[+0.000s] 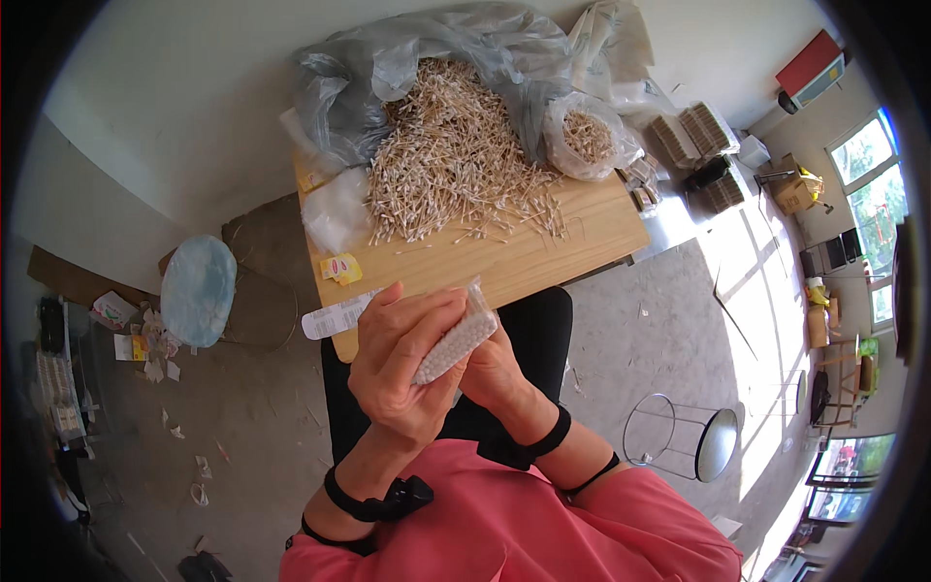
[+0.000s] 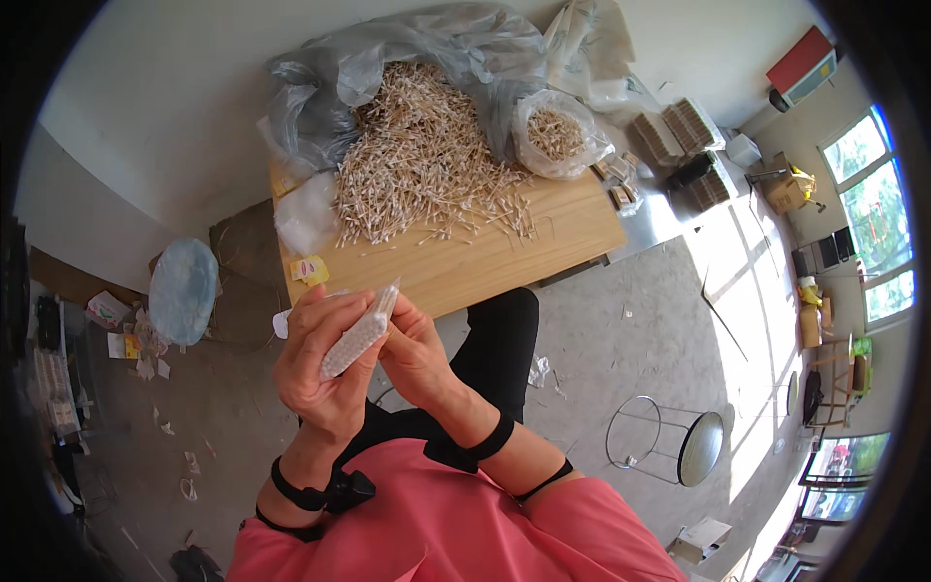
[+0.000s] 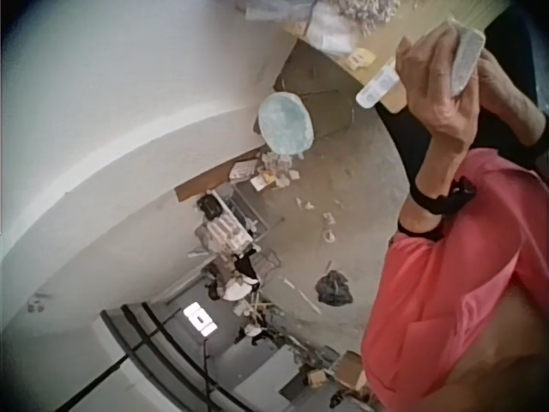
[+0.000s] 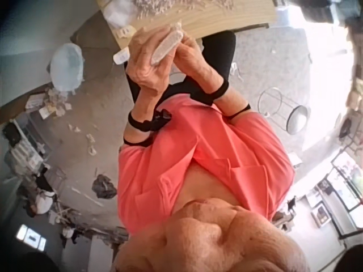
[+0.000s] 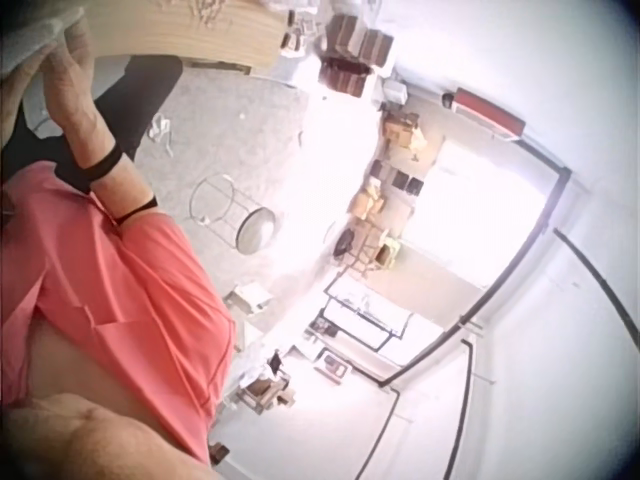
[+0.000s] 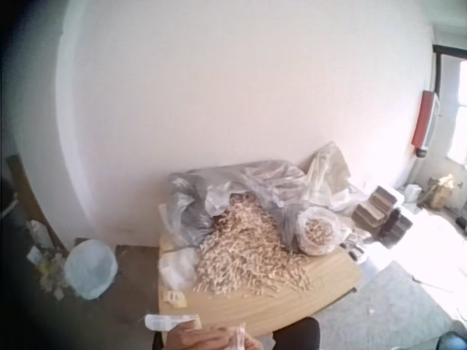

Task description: Counting and packaging cotton swabs into plastic bags and containers.

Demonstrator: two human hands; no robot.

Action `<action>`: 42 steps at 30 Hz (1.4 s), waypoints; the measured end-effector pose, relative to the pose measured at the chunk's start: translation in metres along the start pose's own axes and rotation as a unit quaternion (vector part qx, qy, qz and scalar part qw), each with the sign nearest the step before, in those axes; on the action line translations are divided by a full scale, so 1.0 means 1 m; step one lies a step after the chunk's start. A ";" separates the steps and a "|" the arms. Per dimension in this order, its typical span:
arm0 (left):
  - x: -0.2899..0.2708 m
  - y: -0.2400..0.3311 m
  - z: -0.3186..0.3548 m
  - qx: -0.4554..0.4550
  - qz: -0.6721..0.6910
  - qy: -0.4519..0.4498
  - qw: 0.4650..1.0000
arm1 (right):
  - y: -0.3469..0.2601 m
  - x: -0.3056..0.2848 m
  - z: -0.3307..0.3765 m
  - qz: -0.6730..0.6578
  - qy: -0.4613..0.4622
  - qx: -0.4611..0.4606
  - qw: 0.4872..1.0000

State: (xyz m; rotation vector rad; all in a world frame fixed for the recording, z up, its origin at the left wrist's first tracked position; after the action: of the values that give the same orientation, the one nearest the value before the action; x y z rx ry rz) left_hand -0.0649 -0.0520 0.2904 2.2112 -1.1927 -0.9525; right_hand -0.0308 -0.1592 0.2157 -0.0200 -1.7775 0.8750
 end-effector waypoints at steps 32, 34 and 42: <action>0.131 -0.107 0.013 -0.028 -0.044 -0.318 0.947 | -0.118 -0.173 0.045 0.669 0.142 -0.099 0.723; 0.127 -0.115 0.024 -0.124 -0.009 -0.306 0.944 | -0.153 -0.216 0.048 0.559 0.324 -0.090 0.758; 0.093 -0.149 0.096 -0.369 0.055 -0.420 0.827 | -0.343 -0.408 -0.020 0.389 0.560 -0.241 0.691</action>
State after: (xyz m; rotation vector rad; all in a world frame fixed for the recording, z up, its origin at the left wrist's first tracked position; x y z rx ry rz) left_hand -0.0204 -0.0589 0.0949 1.0814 -0.9698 -2.0244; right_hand 0.2836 -0.5683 0.0784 -1.4446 -0.6748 0.6431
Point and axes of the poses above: each hand's wrist, its own z-axis away from the middle knuckle, its own x-axis out of the palm, y = z × x, the point moved 2 cm from there along -z, towards the middle knuckle, and after that the axes turned 6 degrees about -y, right-handed, at the moved point
